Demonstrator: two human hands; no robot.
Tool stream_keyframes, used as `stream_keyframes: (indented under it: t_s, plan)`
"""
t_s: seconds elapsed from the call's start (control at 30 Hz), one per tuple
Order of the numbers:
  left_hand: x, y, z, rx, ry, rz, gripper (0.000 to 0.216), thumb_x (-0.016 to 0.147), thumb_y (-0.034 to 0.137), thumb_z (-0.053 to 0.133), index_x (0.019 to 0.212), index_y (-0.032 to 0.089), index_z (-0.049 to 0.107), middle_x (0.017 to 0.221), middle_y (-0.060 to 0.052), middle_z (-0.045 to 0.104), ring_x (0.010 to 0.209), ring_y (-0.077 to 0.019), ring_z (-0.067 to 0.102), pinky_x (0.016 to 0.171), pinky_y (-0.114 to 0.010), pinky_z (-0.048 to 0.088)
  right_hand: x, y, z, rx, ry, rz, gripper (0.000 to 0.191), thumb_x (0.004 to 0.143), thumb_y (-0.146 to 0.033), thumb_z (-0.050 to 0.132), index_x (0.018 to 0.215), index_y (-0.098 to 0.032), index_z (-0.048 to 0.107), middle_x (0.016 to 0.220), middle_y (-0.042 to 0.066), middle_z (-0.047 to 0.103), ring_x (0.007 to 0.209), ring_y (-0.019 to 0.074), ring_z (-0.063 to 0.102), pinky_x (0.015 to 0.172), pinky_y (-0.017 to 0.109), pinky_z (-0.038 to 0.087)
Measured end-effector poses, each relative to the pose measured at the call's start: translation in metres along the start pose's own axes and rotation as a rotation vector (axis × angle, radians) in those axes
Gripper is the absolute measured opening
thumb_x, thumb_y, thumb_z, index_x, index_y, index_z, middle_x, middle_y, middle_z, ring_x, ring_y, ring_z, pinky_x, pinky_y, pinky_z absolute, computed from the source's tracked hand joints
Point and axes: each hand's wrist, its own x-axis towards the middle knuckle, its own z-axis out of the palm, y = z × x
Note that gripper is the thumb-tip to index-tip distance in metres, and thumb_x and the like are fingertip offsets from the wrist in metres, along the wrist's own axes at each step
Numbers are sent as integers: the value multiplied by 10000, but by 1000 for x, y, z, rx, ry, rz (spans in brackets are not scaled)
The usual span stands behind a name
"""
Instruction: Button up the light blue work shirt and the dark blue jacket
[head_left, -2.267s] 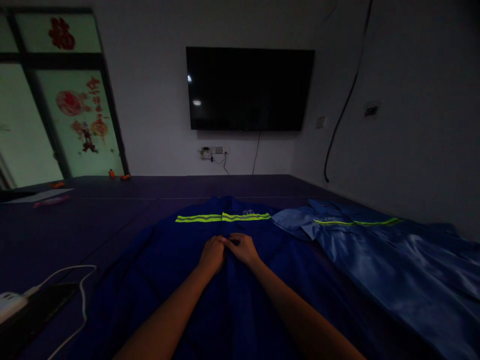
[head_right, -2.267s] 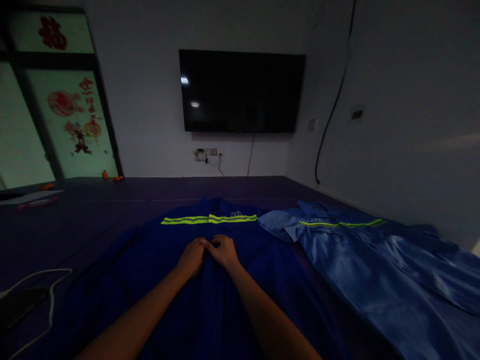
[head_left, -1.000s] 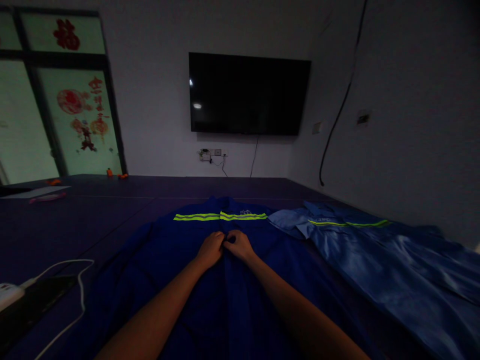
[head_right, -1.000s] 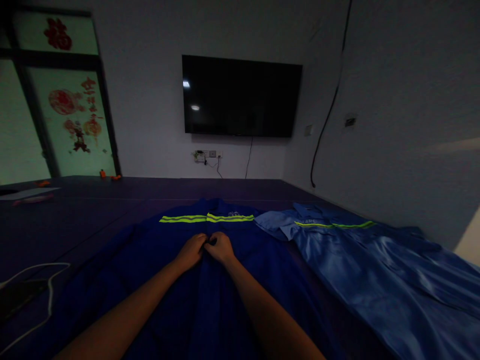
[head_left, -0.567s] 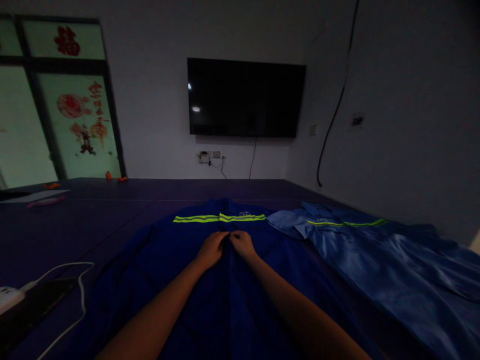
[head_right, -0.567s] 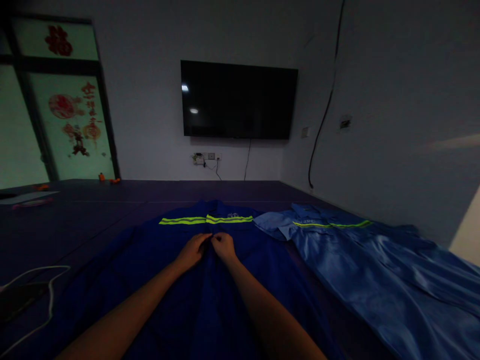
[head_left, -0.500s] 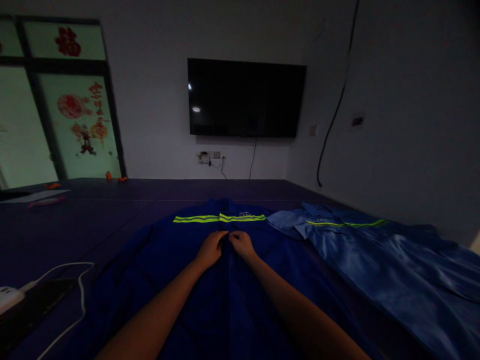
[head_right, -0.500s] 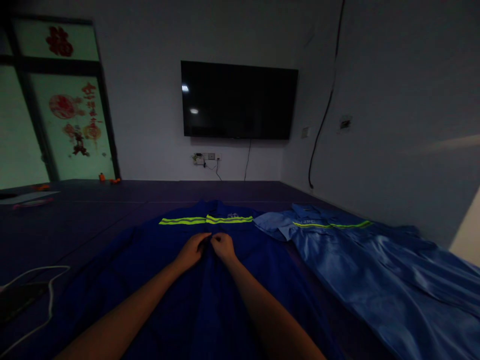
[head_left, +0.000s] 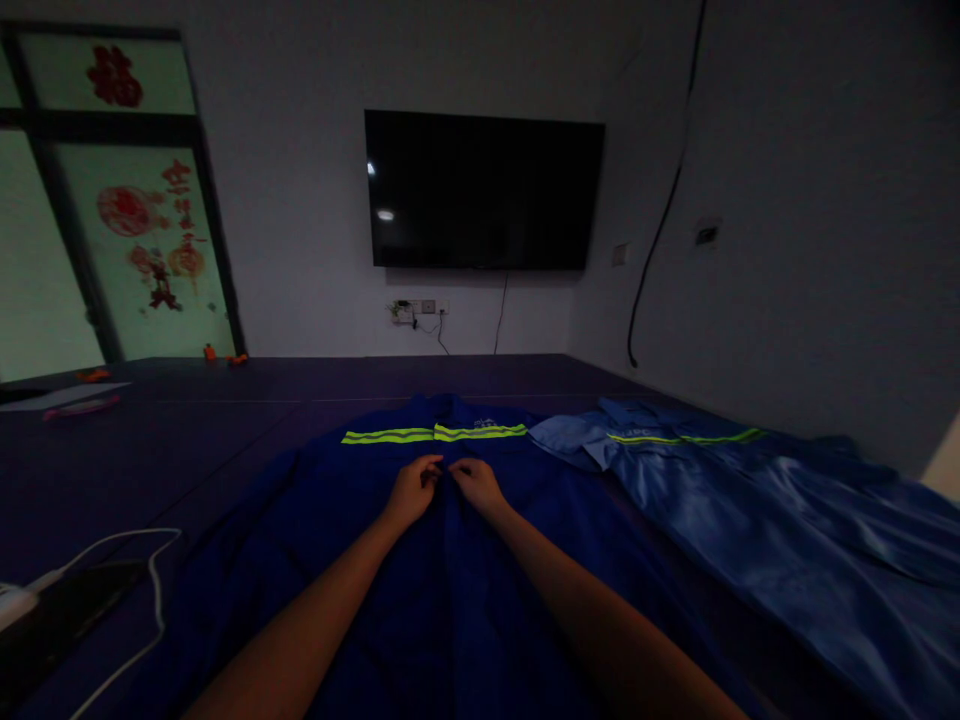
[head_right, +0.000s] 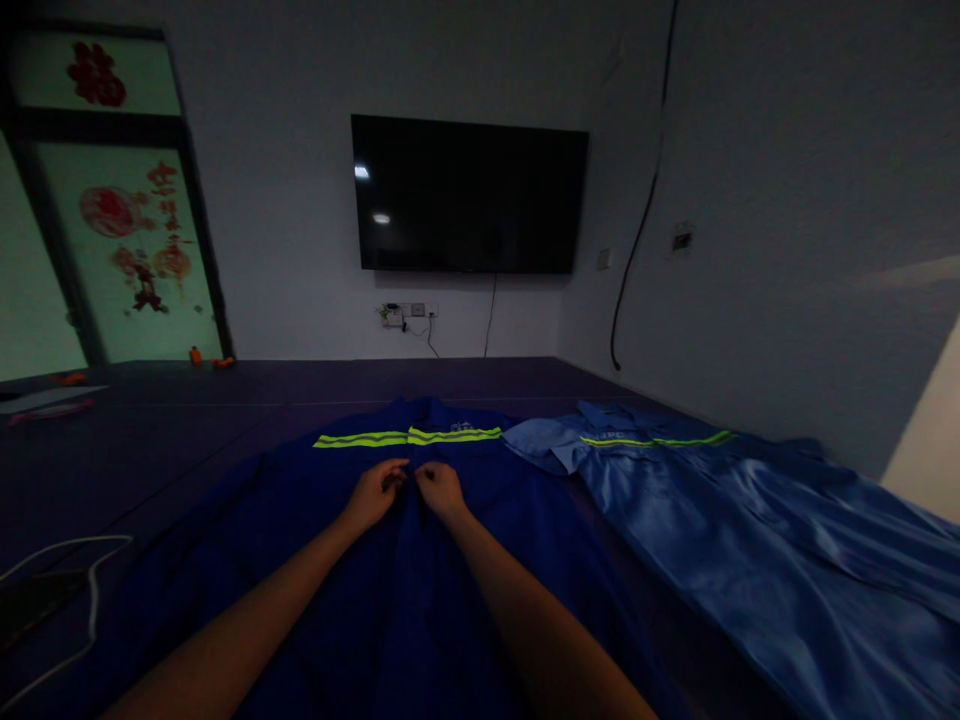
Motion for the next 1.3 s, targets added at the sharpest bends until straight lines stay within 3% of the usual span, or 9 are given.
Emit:
stream_keyframes:
  t_s: [0.3,0.8,1.0,1.3]
  plan:
    - [1,-3,0,-13,52,4,347,726,53,445,1035,138,579,804,-47,668,761,-123,623,754,-262,480,-2,1,2,-117,-26,-97,132,663,-121,548,692,-172,666,766,34,681,757,163,625,722,250,467]
    - [-1,9,-4,203,57,57,228,658,5,495,718,145,665,789,-35,637,749,-125,586,694,-245,470,-7,-7,0,-309,-17,-139,57,646,-127,613,675,-165,644,779,44,664,784,168,603,730,249,439]
    - [-1,10,-4,191,63,89,144,693,79,520,652,139,645,748,-36,619,742,-130,577,693,-253,465,-7,-9,0,-339,-21,-147,53,658,-136,609,681,-171,641,790,42,660,789,166,599,739,251,432]
    - [-3,8,-5,204,51,69,117,647,52,573,683,138,642,747,-30,595,733,-128,560,678,-253,464,-6,-5,1,-338,-25,-163,58,656,-134,620,692,-175,638,790,38,658,784,161,598,734,249,432]
